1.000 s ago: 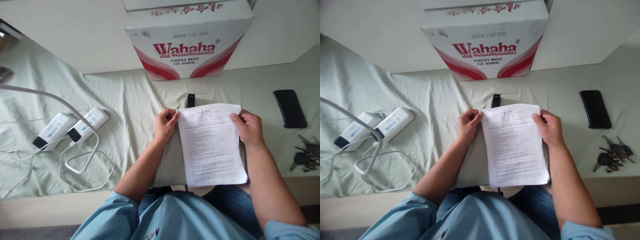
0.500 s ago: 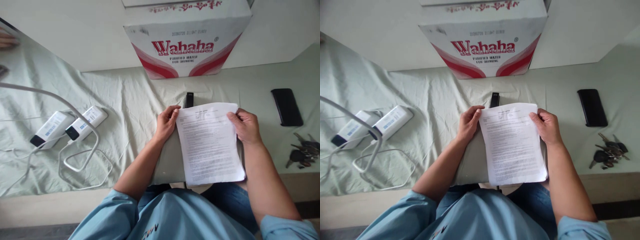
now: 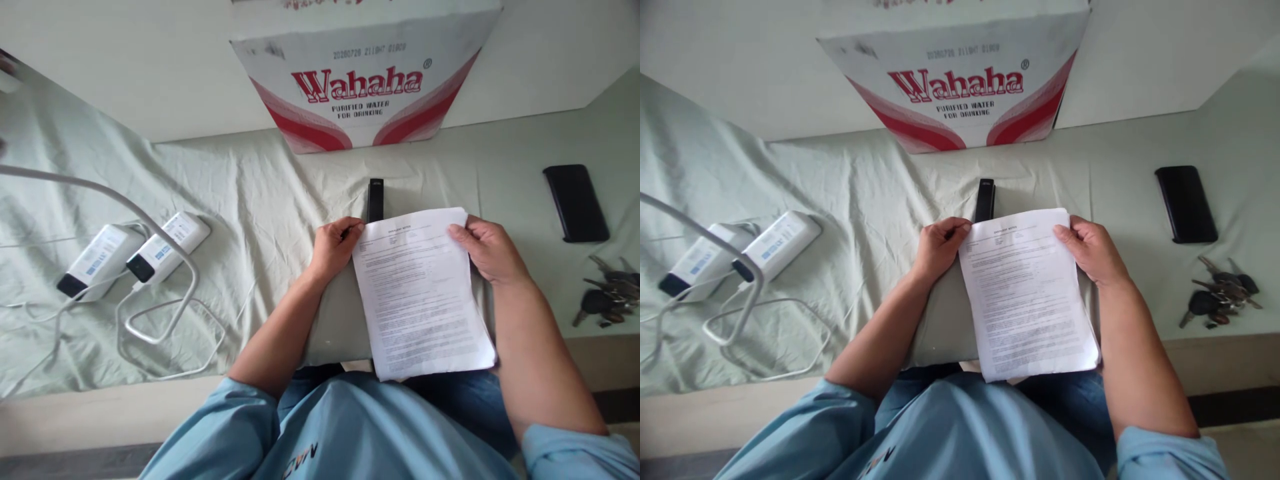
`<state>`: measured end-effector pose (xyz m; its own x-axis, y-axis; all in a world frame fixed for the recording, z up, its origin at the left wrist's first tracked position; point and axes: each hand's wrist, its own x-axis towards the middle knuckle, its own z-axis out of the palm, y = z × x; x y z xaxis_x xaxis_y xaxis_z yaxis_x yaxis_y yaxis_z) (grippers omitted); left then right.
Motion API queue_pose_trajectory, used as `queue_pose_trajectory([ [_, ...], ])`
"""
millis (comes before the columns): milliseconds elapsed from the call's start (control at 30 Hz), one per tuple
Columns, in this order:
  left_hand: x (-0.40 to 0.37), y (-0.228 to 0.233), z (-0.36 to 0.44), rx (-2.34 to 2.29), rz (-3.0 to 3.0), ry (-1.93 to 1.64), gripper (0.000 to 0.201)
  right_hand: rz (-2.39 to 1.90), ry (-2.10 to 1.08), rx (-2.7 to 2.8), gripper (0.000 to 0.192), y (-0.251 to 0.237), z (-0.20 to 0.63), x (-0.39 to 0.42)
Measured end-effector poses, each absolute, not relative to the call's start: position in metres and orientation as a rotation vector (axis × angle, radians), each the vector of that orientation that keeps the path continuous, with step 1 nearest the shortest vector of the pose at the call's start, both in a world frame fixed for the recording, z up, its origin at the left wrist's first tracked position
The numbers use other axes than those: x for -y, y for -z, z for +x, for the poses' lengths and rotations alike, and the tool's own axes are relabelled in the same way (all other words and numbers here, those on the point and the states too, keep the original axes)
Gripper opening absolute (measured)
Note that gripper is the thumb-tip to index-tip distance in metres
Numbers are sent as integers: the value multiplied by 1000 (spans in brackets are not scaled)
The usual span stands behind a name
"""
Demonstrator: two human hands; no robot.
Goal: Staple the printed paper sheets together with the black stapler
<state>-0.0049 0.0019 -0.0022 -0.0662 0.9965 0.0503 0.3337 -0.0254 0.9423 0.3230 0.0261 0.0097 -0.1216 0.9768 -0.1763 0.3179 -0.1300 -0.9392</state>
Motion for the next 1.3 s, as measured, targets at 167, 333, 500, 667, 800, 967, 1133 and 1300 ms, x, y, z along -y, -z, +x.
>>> queue_pose_trajectory([
  [167, -1, 0, -7, -1383, 1362, -1044, 22, -1563, -1340, 1491, 47, -11, 328, -20],
  [333, 4, -6, -8, -1351, 1181, -903, 16, -1612, -1547, 1384, 46, -22, 334, -18],
  [500, 9, -18, -3, -1601, 1114, -753, 20, -1655, -1656, 1321, 38, -26, 335, -16],
  [667, -1, -19, 8, -1770, 1164, -800, 20, -1632, -1530, 1341, 34, -16, 335, -17],
  [800, -11, -11, 17, -1808, 1286, -832, 14, -1631, -1461, 1321, 34, -10, 339, -20],
  [967, -14, 1, 22, -1768, 1268, -922, 16, -1650, -1442, 1245, 37, -6, 345, -23],
  [1133, -9, 6, 23, -1763, 1390, -966, 19, -1616, -1413, 1178, 39, -4, 342, -23],
  [1300, -8, 5, 27, -1819, 1485, -952, 21, -1588, -1324, 1208, 34, -3, 341, -22],
])
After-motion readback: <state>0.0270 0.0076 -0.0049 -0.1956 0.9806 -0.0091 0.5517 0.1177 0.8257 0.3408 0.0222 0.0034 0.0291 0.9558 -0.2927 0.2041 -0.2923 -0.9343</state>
